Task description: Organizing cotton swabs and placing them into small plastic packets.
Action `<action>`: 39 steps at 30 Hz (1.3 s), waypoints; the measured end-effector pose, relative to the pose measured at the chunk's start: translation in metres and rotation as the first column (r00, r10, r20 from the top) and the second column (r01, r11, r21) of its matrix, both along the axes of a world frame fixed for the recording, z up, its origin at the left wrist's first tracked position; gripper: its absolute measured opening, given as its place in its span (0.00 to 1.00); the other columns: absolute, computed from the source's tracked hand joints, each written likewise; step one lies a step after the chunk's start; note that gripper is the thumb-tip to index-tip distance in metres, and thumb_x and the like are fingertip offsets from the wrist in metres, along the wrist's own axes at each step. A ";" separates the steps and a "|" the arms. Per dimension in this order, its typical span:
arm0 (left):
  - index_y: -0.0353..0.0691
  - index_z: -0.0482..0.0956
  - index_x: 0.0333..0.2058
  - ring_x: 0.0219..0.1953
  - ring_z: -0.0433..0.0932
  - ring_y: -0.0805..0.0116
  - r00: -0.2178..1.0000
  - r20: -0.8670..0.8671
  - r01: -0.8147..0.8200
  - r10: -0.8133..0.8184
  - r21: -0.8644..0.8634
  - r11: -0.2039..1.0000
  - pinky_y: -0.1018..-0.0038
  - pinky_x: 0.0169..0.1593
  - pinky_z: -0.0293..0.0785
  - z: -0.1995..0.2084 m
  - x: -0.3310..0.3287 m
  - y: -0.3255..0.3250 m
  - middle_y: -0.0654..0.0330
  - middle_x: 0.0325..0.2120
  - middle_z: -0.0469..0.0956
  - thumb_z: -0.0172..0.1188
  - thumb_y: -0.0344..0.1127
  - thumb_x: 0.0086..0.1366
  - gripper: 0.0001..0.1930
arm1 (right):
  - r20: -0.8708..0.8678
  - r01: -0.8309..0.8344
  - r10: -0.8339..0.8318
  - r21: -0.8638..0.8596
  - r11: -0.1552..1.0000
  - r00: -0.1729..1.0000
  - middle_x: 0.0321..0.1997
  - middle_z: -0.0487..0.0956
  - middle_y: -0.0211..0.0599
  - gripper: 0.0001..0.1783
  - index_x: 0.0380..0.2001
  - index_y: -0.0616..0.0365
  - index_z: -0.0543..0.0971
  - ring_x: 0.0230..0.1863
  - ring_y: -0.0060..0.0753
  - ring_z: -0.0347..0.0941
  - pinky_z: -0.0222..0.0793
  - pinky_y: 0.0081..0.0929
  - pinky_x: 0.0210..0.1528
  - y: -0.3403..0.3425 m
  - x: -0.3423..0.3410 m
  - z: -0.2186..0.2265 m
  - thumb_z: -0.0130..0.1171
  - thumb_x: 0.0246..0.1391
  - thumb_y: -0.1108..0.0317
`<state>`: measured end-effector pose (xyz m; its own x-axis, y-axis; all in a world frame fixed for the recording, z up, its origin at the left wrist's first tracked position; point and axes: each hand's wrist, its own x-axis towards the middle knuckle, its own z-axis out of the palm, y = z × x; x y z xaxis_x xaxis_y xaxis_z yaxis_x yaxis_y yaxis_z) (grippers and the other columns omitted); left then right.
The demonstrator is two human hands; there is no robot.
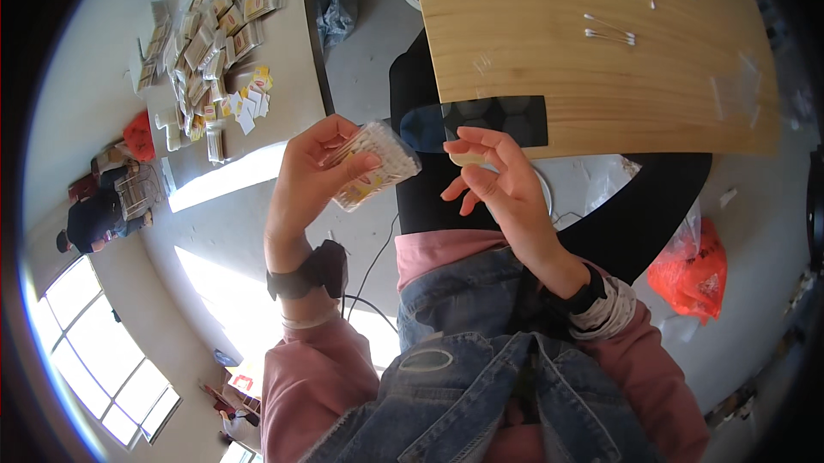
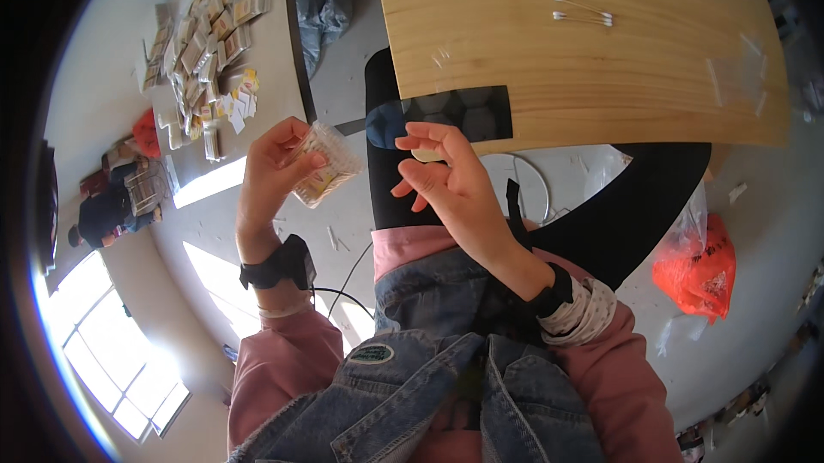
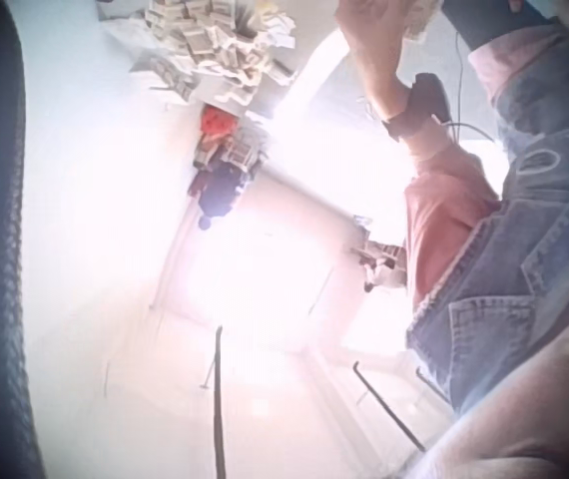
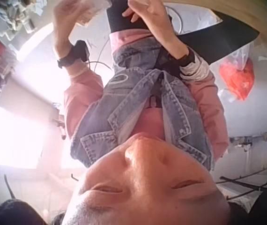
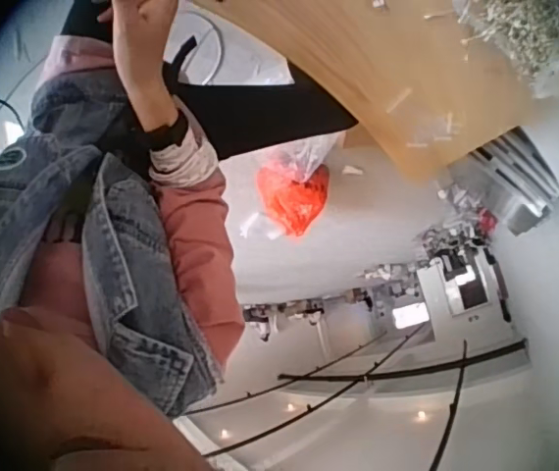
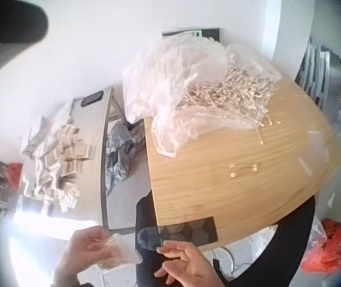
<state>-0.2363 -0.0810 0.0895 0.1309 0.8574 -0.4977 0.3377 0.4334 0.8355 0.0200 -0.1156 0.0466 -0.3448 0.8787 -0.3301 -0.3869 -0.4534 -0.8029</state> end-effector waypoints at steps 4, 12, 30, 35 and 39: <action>0.35 0.76 0.38 0.40 0.74 0.80 0.931 0.354 -0.171 0.086 0.214 0.962 0.81 0.45 0.71 -0.012 0.077 0.002 0.66 0.35 0.78 0.75 0.31 0.56 0.16 | -0.114 -0.057 0.054 -0.020 0.998 0.992 0.59 0.74 0.44 0.28 0.67 0.58 0.63 0.43 0.35 0.83 0.76 0.19 0.33 0.014 0.020 0.030 0.55 0.68 0.62; 0.37 0.80 0.39 0.42 0.75 0.74 0.981 0.182 -0.050 -0.068 0.573 0.818 0.76 0.48 0.70 -0.036 0.180 0.041 0.65 0.37 0.82 0.73 0.29 0.56 0.13 | 0.167 0.042 -0.081 0.222 0.974 0.983 0.58 0.77 0.38 0.19 0.60 0.60 0.73 0.55 0.32 0.78 0.82 0.27 0.46 0.050 0.108 0.021 0.50 0.71 0.65; 0.35 0.83 0.41 0.25 0.70 0.84 0.952 0.307 -0.102 -0.019 0.374 0.922 0.84 0.29 0.66 -0.048 0.198 0.047 0.69 0.29 0.80 0.67 0.21 0.60 0.10 | 0.008 -0.060 0.059 0.069 0.996 0.998 0.57 0.78 0.41 0.23 0.64 0.60 0.71 0.53 0.34 0.79 0.82 0.33 0.52 0.070 0.134 -0.008 0.54 0.68 0.66; 0.34 0.83 0.44 0.29 0.76 0.83 0.935 0.354 -0.126 0.018 0.286 0.950 0.84 0.33 0.72 -0.042 0.198 0.041 0.66 0.31 0.83 0.66 0.22 0.62 0.11 | -0.020 -0.081 0.082 0.025 0.996 0.996 0.58 0.78 0.42 0.23 0.62 0.62 0.72 0.53 0.35 0.79 0.81 0.32 0.53 0.072 0.136 -0.009 0.54 0.69 0.62; 0.33 0.82 0.46 0.35 0.82 0.79 0.914 0.403 -0.149 0.042 0.239 0.959 0.82 0.39 0.78 -0.041 0.198 0.040 0.61 0.36 0.85 0.65 0.22 0.63 0.12 | -0.036 -0.066 0.069 0.084 0.994 0.997 0.58 0.77 0.42 0.25 0.62 0.65 0.72 0.54 0.37 0.79 0.79 0.31 0.57 0.073 0.134 -0.006 0.52 0.70 0.59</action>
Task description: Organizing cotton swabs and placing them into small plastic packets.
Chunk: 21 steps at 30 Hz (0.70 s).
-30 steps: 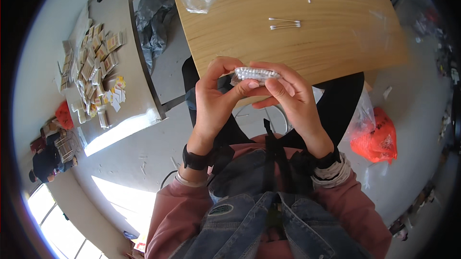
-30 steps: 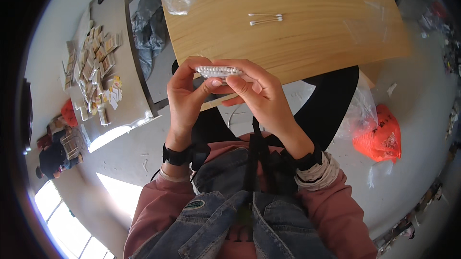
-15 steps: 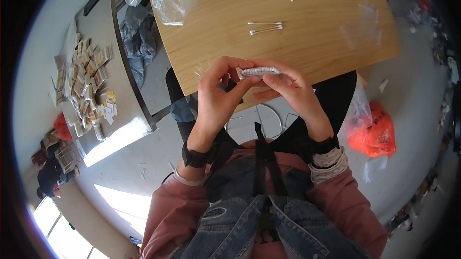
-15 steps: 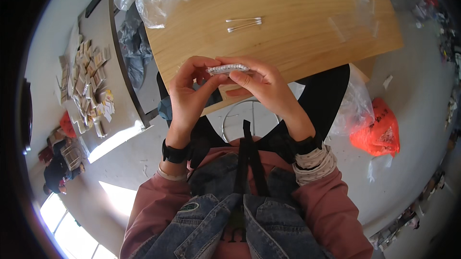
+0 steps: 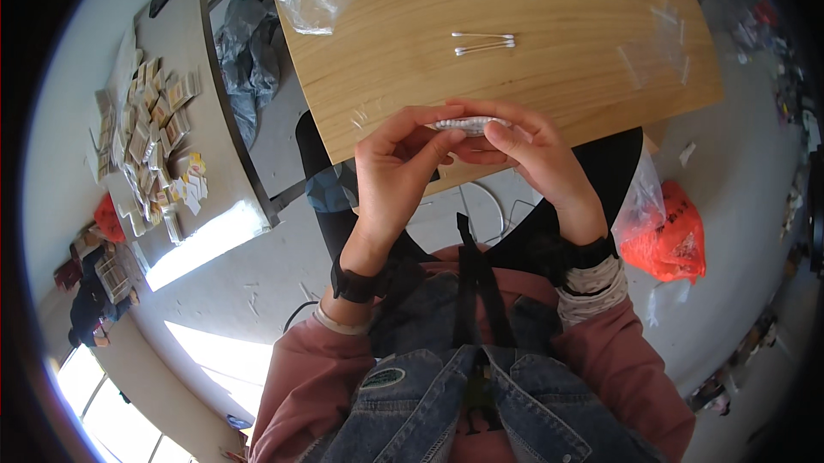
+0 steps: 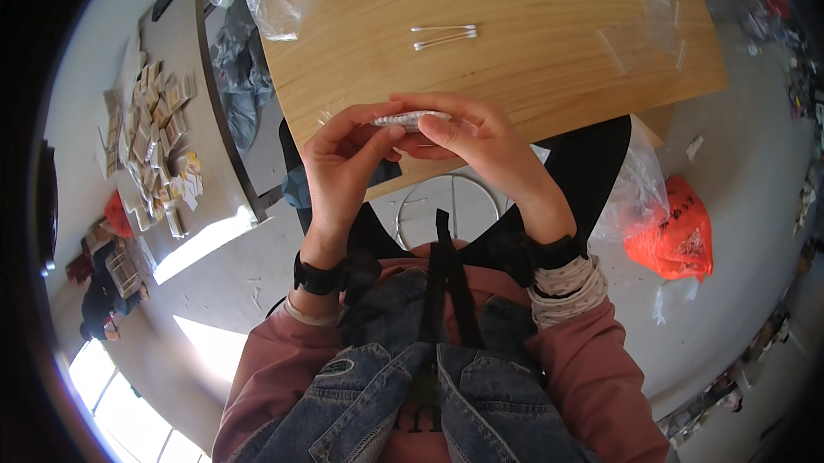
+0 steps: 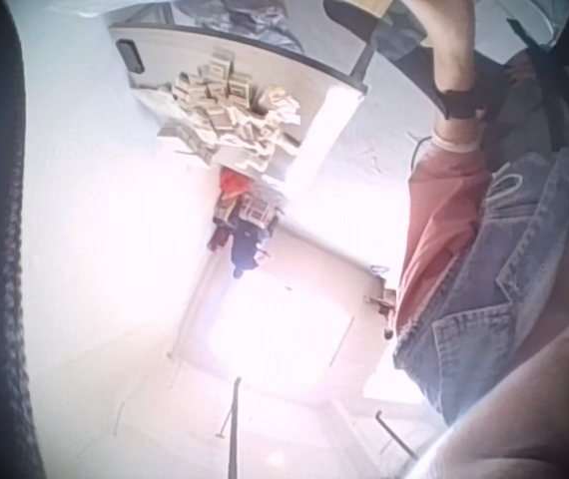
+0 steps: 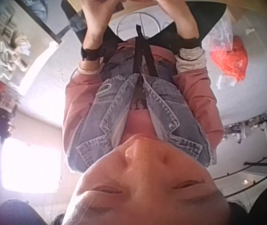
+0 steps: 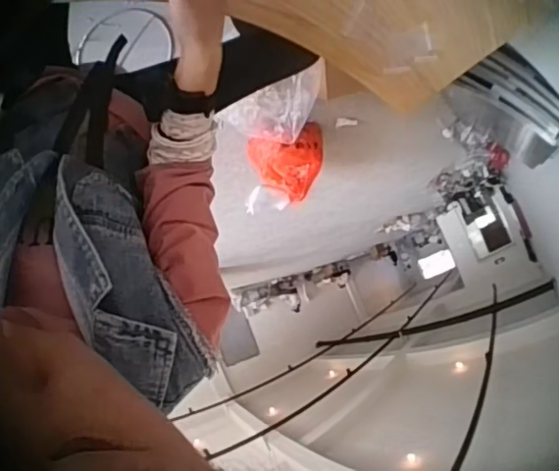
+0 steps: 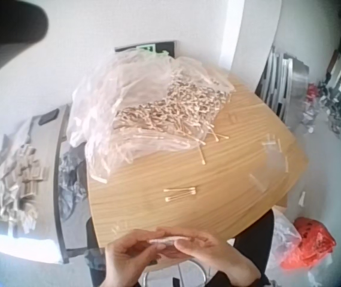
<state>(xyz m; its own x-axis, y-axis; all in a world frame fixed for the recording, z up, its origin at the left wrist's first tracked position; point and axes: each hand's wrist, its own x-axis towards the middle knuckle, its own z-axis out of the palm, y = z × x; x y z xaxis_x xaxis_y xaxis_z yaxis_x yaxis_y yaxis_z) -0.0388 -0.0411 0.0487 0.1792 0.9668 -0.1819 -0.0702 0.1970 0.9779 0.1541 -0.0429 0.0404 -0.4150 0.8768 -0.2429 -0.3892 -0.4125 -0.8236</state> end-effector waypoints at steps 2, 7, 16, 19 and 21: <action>0.33 0.82 0.46 0.36 0.82 0.78 0.999 0.046 0.000 0.002 -0.029 1.000 0.82 0.39 0.78 -0.002 0.000 -0.001 0.60 0.36 0.85 0.65 0.22 0.64 0.12 | 0.007 0.004 -0.004 0.019 1.000 1.000 0.58 0.77 0.43 0.25 0.62 0.66 0.72 0.55 0.37 0.79 0.78 0.31 0.58 -0.001 0.002 0.000 0.51 0.71 0.58; 0.32 0.82 0.47 0.36 0.83 0.75 0.987 0.159 0.006 0.001 -0.046 0.999 0.81 0.39 0.80 -0.005 0.004 0.000 0.58 0.35 0.85 0.66 0.24 0.64 0.13 | -0.065 0.001 -0.001 -0.001 1.000 0.998 0.59 0.77 0.44 0.27 0.62 0.65 0.71 0.56 0.37 0.78 0.75 0.34 0.61 -0.001 0.003 -0.004 0.46 0.72 0.54; 0.29 0.84 0.39 0.31 0.83 0.77 0.991 0.110 -0.060 0.073 -0.113 0.992 0.82 0.35 0.79 0.001 0.009 0.002 0.60 0.32 0.85 0.67 0.29 0.64 0.08 | 0.089 0.069 -0.065 -0.050 0.996 0.994 0.47 0.84 0.41 0.22 0.55 0.66 0.79 0.50 0.29 0.81 0.78 0.25 0.54 0.002 -0.004 0.004 0.54 0.69 0.59; 0.29 0.85 0.39 0.30 0.83 0.77 0.990 0.108 -0.083 0.095 -0.112 0.990 0.82 0.34 0.78 0.002 0.010 0.001 0.60 0.31 0.85 0.67 0.29 0.64 0.08 | 0.103 0.074 -0.067 -0.067 0.995 0.992 0.47 0.84 0.43 0.22 0.55 0.67 0.78 0.48 0.29 0.82 0.79 0.23 0.52 0.002 -0.004 0.003 0.55 0.69 0.60; 0.29 0.85 0.39 0.30 0.82 0.77 0.992 0.092 -0.078 0.087 -0.102 0.992 0.82 0.34 0.78 0.001 0.011 0.002 0.60 0.30 0.85 0.67 0.29 0.65 0.08 | 0.109 0.075 -0.067 -0.070 0.995 0.992 0.47 0.83 0.43 0.22 0.55 0.67 0.78 0.48 0.30 0.82 0.79 0.24 0.51 0.002 -0.004 0.003 0.55 0.69 0.60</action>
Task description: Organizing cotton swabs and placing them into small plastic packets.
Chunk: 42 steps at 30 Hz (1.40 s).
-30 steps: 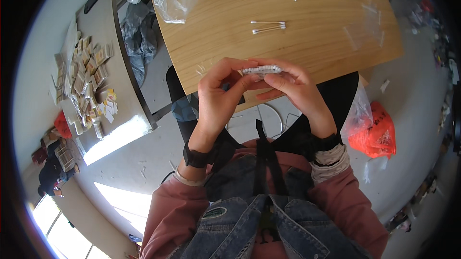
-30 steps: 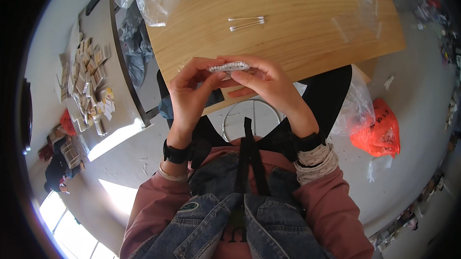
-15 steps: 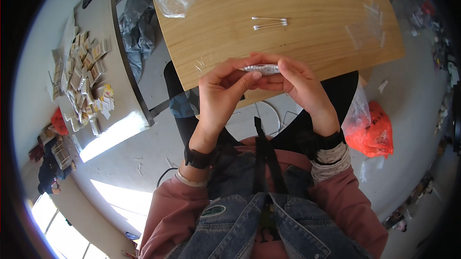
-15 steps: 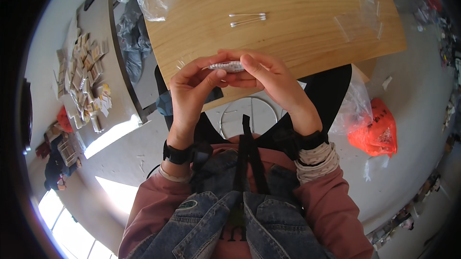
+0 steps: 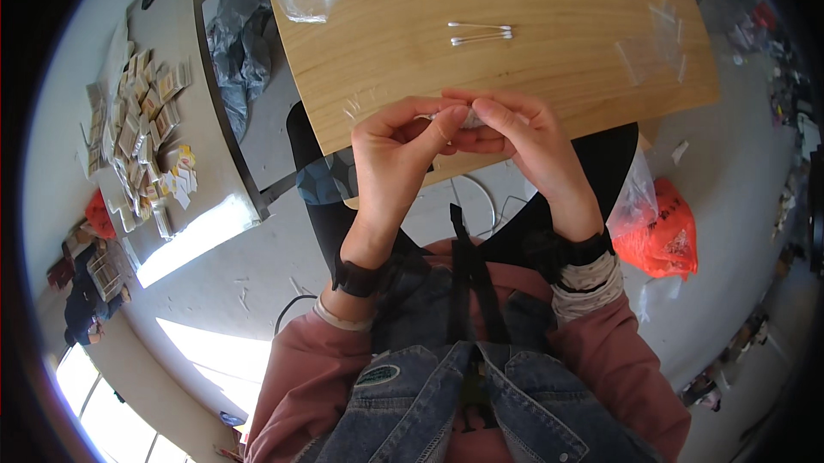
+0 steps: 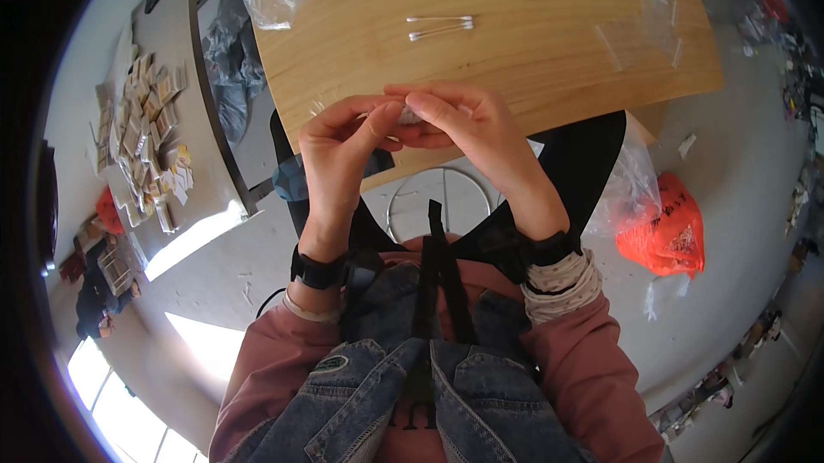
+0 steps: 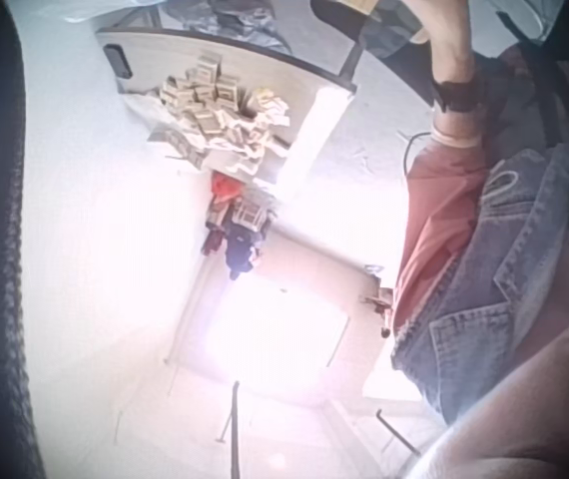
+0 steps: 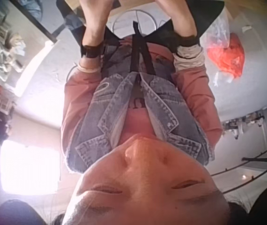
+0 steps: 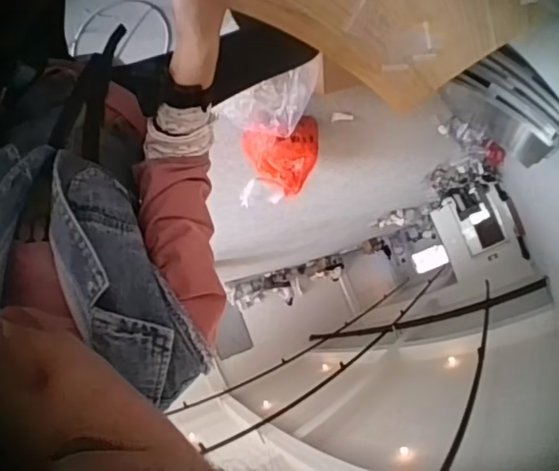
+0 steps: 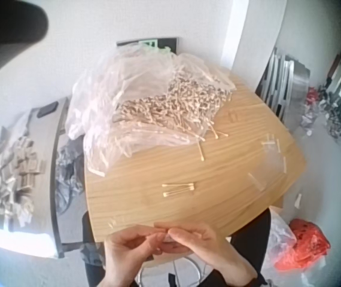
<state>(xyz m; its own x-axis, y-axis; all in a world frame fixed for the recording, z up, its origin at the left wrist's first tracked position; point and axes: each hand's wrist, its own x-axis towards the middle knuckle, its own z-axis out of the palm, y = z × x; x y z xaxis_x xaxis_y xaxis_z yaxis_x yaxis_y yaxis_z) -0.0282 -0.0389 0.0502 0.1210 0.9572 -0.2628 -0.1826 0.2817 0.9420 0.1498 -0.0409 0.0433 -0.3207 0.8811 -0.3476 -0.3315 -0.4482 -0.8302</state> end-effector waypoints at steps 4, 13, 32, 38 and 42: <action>0.29 0.85 0.38 0.29 0.82 0.78 0.999 -0.038 0.005 -0.006 -0.003 1.000 0.83 0.34 0.77 0.000 0.001 0.002 0.60 0.29 0.85 0.67 0.29 0.65 0.08 | 0.002 -0.013 0.013 0.004 1.000 1.000 0.46 0.83 0.44 0.22 0.55 0.68 0.78 0.48 0.32 0.82 0.80 0.25 0.52 0.002 0.001 0.000 0.55 0.69 0.61; 0.29 0.83 0.43 0.31 0.83 0.77 0.997 0.070 0.011 -0.014 0.039 0.999 0.83 0.36 0.78 0.001 0.003 0.000 0.59 0.31 0.85 0.67 0.25 0.64 0.10 | 0.012 0.036 -0.037 0.027 0.999 0.999 0.46 0.83 0.44 0.22 0.54 0.69 0.78 0.46 0.32 0.82 0.81 0.26 0.51 0.002 -0.001 -0.001 0.54 0.69 0.60; 0.33 0.85 0.44 0.29 0.82 0.80 0.993 -0.028 0.114 -0.115 -0.028 0.993 0.84 0.29 0.75 0.003 -0.001 0.008 0.62 0.31 0.85 0.65 0.30 0.66 0.10 | 0.050 -0.012 0.011 0.022 1.000 0.999 0.50 0.81 0.47 0.24 0.51 0.70 0.78 0.47 0.39 0.83 0.82 0.34 0.51 0.005 0.001 0.003 0.51 0.70 0.56; 0.34 0.86 0.43 0.29 0.82 0.80 0.995 -0.066 0.073 -0.073 0.004 0.997 0.84 0.28 0.75 -0.002 0.001 0.009 0.63 0.29 0.85 0.66 0.31 0.66 0.10 | 0.027 -0.017 0.017 0.008 1.000 0.999 0.47 0.83 0.45 0.23 0.54 0.70 0.78 0.48 0.33 0.82 0.80 0.23 0.52 0.007 0.001 0.000 0.53 0.70 0.59; 0.33 0.86 0.43 0.28 0.82 0.79 0.994 -0.059 0.096 -0.097 -0.009 0.995 0.84 0.28 0.75 -0.007 -0.001 0.011 0.62 0.29 0.85 0.66 0.30 0.66 0.10 | 0.018 -0.015 0.015 -0.002 1.000 1.000 0.47 0.83 0.45 0.22 0.55 0.71 0.77 0.47 0.33 0.82 0.80 0.23 0.52 0.007 0.000 -0.003 0.53 0.70 0.61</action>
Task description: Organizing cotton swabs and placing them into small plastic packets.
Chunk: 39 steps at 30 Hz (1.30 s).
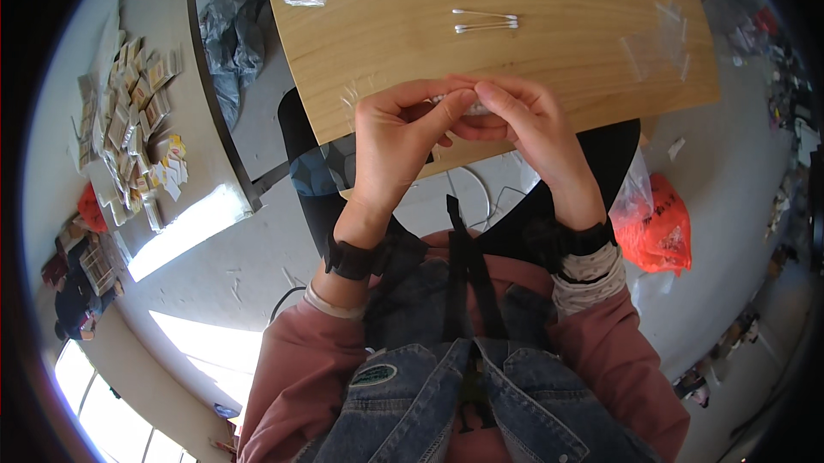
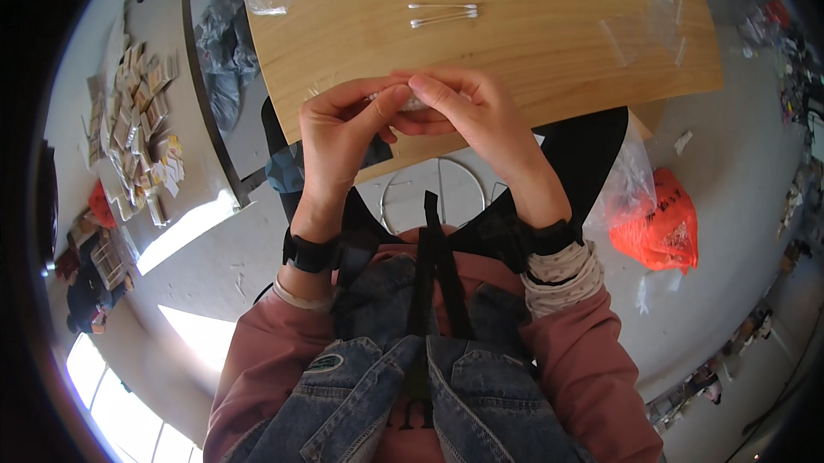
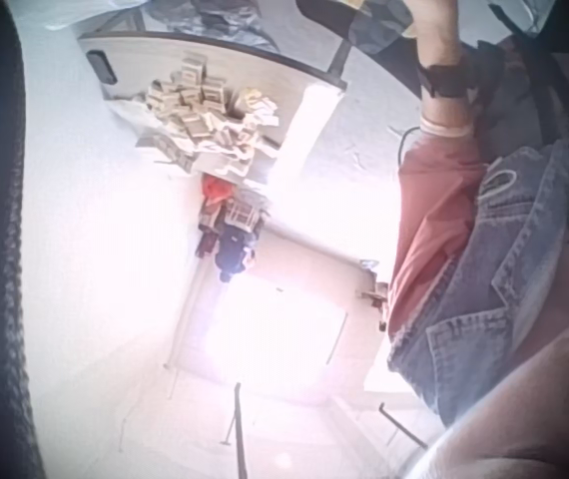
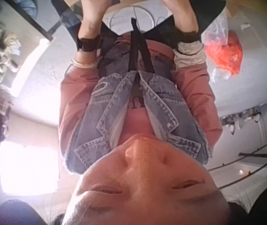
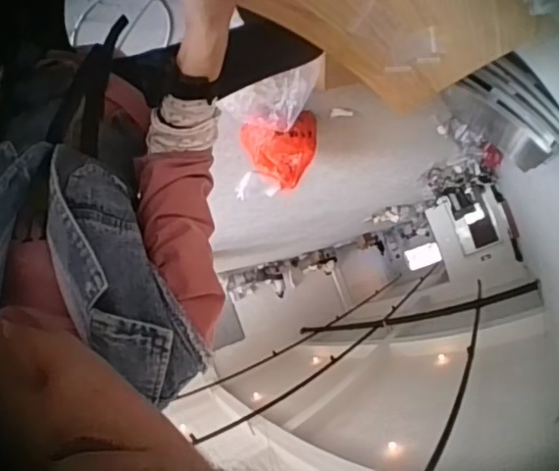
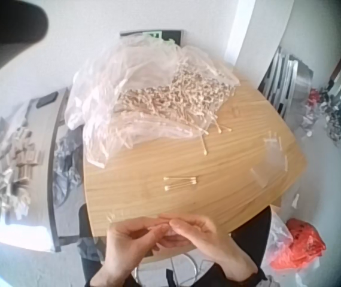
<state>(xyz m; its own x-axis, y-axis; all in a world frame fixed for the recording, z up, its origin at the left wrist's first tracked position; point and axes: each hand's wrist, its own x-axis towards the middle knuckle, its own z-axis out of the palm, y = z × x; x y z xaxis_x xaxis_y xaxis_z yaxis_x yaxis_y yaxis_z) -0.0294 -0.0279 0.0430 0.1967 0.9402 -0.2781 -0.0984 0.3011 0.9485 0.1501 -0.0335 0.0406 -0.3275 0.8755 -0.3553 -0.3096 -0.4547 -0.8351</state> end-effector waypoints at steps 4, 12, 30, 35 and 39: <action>0.32 0.86 0.42 0.29 0.83 0.78 0.999 0.029 -0.016 0.016 -0.002 1.000 0.83 0.29 0.76 -0.003 -0.001 -0.003 0.61 0.29 0.85 0.66 0.30 0.66 0.09 | 0.029 0.007 -0.007 0.003 1.000 1.000 0.46 0.82 0.45 0.21 0.55 0.72 0.77 0.48 0.33 0.82 0.81 0.24 0.51 0.001 -0.002 0.000 0.54 0.69 0.63; 0.29 0.85 0.43 0.30 0.84 0.73 0.992 0.120 -0.035 0.034 0.009 0.999 0.81 0.31 0.78 -0.012 -0.001 -0.008 0.57 0.31 0.85 0.64 0.33 0.68 0.12 | 0.107 -0.023 0.018 0.049 0.999 0.994 0.47 0.82 0.43 0.24 0.54 0.70 0.77 0.48 0.31 0.81 0.81 0.23 0.49 0.000 0.001 -0.008 0.53 0.69 0.57; 0.27 0.83 0.45 0.30 0.86 0.65 0.982 0.180 -0.050 0.055 -0.031 0.998 0.76 0.34 0.80 -0.014 -0.002 -0.010 0.53 0.33 0.85 0.58 0.32 0.71 0.13 | 0.069 -0.005 0.005 0.004 1.000 0.998 0.45 0.83 0.36 0.18 0.51 0.68 0.80 0.46 0.23 0.79 0.80 0.22 0.47 0.002 -0.002 -0.006 0.62 0.63 0.67; 0.26 0.82 0.46 0.34 0.87 0.64 0.982 0.186 -0.015 0.020 -0.026 1.000 0.76 0.38 0.81 -0.017 -0.006 -0.011 0.53 0.35 0.85 0.60 0.31 0.71 0.13 | 0.075 0.016 -0.015 -0.008 1.000 0.997 0.44 0.83 0.36 0.17 0.50 0.68 0.80 0.45 0.22 0.79 0.79 0.22 0.47 0.002 -0.003 -0.004 0.63 0.62 0.68; 0.26 0.83 0.45 0.34 0.87 0.64 0.979 0.203 -0.023 0.025 -0.015 1.000 0.76 0.38 0.82 -0.016 -0.005 -0.014 0.53 0.34 0.85 0.61 0.30 0.70 0.12 | 0.086 -0.009 0.010 -0.011 1.000 0.996 0.44 0.83 0.36 0.17 0.50 0.68 0.81 0.45 0.23 0.80 0.79 0.23 0.48 0.002 -0.001 -0.005 0.62 0.62 0.68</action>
<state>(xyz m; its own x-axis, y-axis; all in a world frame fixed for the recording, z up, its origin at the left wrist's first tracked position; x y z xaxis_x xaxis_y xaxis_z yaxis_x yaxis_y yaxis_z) -0.0343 -0.0421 0.0270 0.2276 0.9422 -0.2459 -0.2964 0.3076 0.9042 0.1487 -0.0318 0.0357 -0.3036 0.8686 -0.3915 -0.2325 -0.4660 -0.8537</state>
